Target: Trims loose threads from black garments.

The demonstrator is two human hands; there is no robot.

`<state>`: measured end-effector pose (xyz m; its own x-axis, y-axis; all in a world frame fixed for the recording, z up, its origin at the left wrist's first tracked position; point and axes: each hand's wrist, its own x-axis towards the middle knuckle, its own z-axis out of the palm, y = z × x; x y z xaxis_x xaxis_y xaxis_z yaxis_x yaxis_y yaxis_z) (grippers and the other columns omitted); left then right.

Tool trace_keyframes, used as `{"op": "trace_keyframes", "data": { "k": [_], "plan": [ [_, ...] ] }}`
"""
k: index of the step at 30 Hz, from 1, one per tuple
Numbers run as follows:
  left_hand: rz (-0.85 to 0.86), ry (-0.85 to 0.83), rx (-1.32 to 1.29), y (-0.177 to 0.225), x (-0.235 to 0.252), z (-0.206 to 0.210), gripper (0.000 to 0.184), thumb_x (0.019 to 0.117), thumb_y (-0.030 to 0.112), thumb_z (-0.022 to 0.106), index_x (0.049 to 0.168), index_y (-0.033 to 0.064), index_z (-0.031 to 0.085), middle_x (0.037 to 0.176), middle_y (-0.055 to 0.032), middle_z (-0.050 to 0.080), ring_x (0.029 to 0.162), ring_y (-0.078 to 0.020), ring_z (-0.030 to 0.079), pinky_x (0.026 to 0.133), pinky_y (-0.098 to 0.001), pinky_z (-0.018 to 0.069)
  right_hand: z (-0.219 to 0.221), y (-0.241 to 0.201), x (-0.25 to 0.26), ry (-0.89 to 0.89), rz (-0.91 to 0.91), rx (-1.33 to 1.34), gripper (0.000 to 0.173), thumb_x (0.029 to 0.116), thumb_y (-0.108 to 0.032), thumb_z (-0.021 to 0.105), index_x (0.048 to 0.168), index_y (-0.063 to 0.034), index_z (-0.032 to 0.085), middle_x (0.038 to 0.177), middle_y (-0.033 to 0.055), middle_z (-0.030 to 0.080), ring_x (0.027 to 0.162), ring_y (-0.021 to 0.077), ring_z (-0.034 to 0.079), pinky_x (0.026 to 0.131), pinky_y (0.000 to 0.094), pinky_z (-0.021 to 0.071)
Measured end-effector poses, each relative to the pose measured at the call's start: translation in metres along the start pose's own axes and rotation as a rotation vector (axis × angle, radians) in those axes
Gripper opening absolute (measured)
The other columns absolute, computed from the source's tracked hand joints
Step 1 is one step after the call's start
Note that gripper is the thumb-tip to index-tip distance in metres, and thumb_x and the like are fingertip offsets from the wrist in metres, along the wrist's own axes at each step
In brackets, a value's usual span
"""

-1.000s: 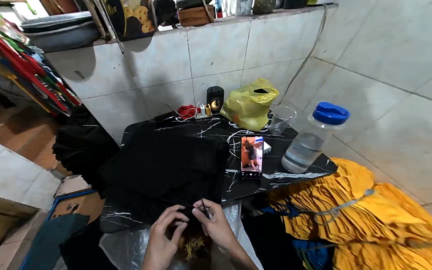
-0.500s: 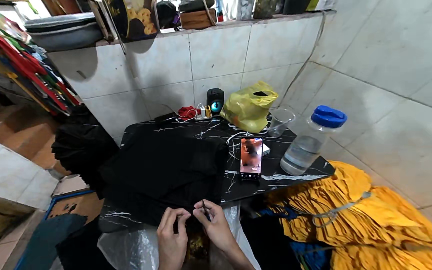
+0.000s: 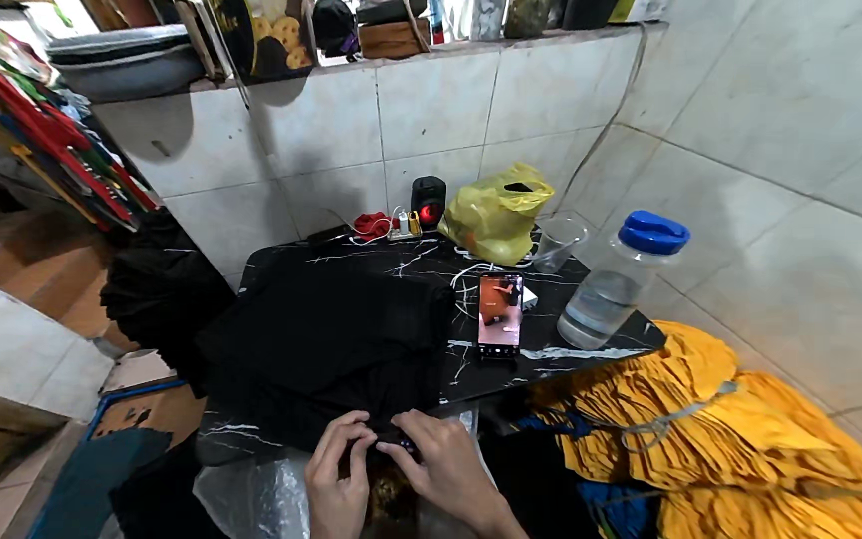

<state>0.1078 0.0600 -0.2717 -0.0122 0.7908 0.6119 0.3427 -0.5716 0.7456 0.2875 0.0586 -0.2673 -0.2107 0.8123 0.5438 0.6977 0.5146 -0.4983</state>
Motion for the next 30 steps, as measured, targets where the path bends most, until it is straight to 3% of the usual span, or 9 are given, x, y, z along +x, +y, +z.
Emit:
{"op": "trace_keyframes", "data": {
  "k": [8, 11, 13, 14, 16, 17, 19, 23, 30],
  "plan": [
    [-0.057, -0.002, -0.089, 0.000, 0.000, 0.001, 0.005, 0.0956, 0.006, 0.065, 0.096, 0.0039, 0.070, 0.114, -0.0105, 0.073, 0.098, -0.0181, 0.073, 0.080, -0.0283, 0.0634, 0.007, -0.003, 0.005, 0.017, -0.071, -0.078, 0.032, 0.1066, -0.037, 0.052, 0.100, -0.0119, 0.070, 0.075, 0.0009, 0.065, 0.063, 0.0149, 0.065, 0.053, 0.0329, 0.0543],
    [-0.116, -0.043, -0.092, 0.004, -0.004, -0.003, 0.004, 0.0955, 0.006, 0.066, 0.098, 0.0039, 0.068, 0.105, -0.0071, 0.074, 0.087, -0.0173, 0.074, 0.076, -0.0307, 0.0655, -0.001, 0.007, 0.008, 0.163, 0.080, -0.046, 0.036, 0.1025, -0.042, 0.060, 0.104, -0.0091, 0.074, 0.081, 0.0015, 0.072, 0.064, 0.0123, 0.068, 0.056, 0.0321, 0.0582],
    [-0.186, -0.233, -0.008, 0.007, -0.007, -0.015, 0.004, 0.0949, 0.009, 0.068, 0.096, 0.0063, 0.071, 0.089, -0.0004, 0.072, 0.070, -0.0086, 0.069, 0.063, -0.0250, 0.0620, -0.014, 0.029, 0.011, 0.287, 0.256, 0.009, 0.038, 0.0975, -0.043, 0.068, 0.108, -0.0075, 0.075, 0.088, 0.0023, 0.073, 0.070, 0.0117, 0.068, 0.064, 0.0337, 0.0605],
    [-0.220, -0.421, 0.038, 0.005, -0.008, -0.024, 0.007, 0.0958, 0.011, 0.068, 0.097, 0.0071, 0.073, 0.089, -0.0004, 0.072, 0.070, -0.0075, 0.068, 0.065, -0.0251, 0.0610, -0.023, 0.045, 0.012, 0.343, 0.336, 0.022, 0.038, 0.0954, -0.041, 0.071, 0.112, -0.0076, 0.073, 0.093, 0.0031, 0.073, 0.077, 0.0131, 0.069, 0.069, 0.0366, 0.0618],
    [-0.264, -0.775, 0.101, -0.002, -0.006, -0.041, 0.016, 0.0956, 0.009, 0.068, 0.109, 0.0094, 0.076, 0.102, -0.0026, 0.074, 0.084, -0.0104, 0.071, 0.080, -0.0293, 0.0609, -0.042, 0.078, 0.009, 0.442, 0.441, 0.000, 0.046, 0.0913, -0.031, 0.076, 0.130, -0.0074, 0.064, 0.106, 0.0065, 0.073, 0.089, 0.0195, 0.072, 0.077, 0.0454, 0.0620],
    [-0.271, -0.836, 0.123, -0.006, -0.006, -0.045, 0.023, 0.0941, 0.008, 0.070, 0.116, 0.0107, 0.075, 0.107, -0.0028, 0.074, 0.089, -0.0108, 0.071, 0.085, -0.0302, 0.0606, -0.052, 0.092, 0.007, 0.477, 0.472, -0.045, 0.056, 0.0896, -0.025, 0.077, 0.139, -0.0078, 0.058, 0.114, 0.0079, 0.073, 0.097, 0.0234, 0.073, 0.081, 0.0504, 0.0617],
    [-0.258, -0.739, 0.149, -0.009, -0.007, -0.051, 0.020, 0.0933, 0.011, 0.072, 0.113, 0.0132, 0.077, 0.105, 0.0016, 0.076, 0.090, -0.0065, 0.073, 0.086, -0.0274, 0.0616, -0.067, 0.111, 0.001, 0.518, 0.515, -0.135, 0.070, 0.0884, -0.021, 0.077, 0.150, -0.0099, 0.046, 0.125, 0.0094, 0.072, 0.100, 0.0316, 0.073, 0.079, 0.0585, 0.0597],
    [-0.198, -0.418, 0.057, -0.004, -0.002, -0.048, 0.008, 0.0948, 0.019, 0.072, 0.096, 0.0123, 0.078, 0.088, 0.0056, 0.076, 0.078, -0.0040, 0.072, 0.074, -0.0239, 0.0630, -0.074, 0.124, -0.009, 0.503, 0.534, -0.219, 0.087, 0.0862, -0.023, 0.077, 0.160, -0.0166, 0.031, 0.132, 0.0054, 0.070, 0.093, 0.0346, 0.074, 0.070, 0.0587, 0.0586],
    [-0.084, -0.268, 0.124, -0.016, -0.001, -0.037, 0.014, 0.0985, 0.022, 0.068, 0.103, 0.0154, 0.079, 0.103, 0.0046, 0.075, 0.097, -0.0062, 0.071, 0.089, -0.0256, 0.0611, -0.066, 0.132, -0.010, 0.412, 0.513, -0.255, 0.091, 0.0866, -0.025, 0.078, 0.162, -0.0178, 0.027, 0.136, 0.0023, 0.068, 0.092, 0.0356, 0.074, 0.068, 0.0599, 0.0584]
  ]
}}
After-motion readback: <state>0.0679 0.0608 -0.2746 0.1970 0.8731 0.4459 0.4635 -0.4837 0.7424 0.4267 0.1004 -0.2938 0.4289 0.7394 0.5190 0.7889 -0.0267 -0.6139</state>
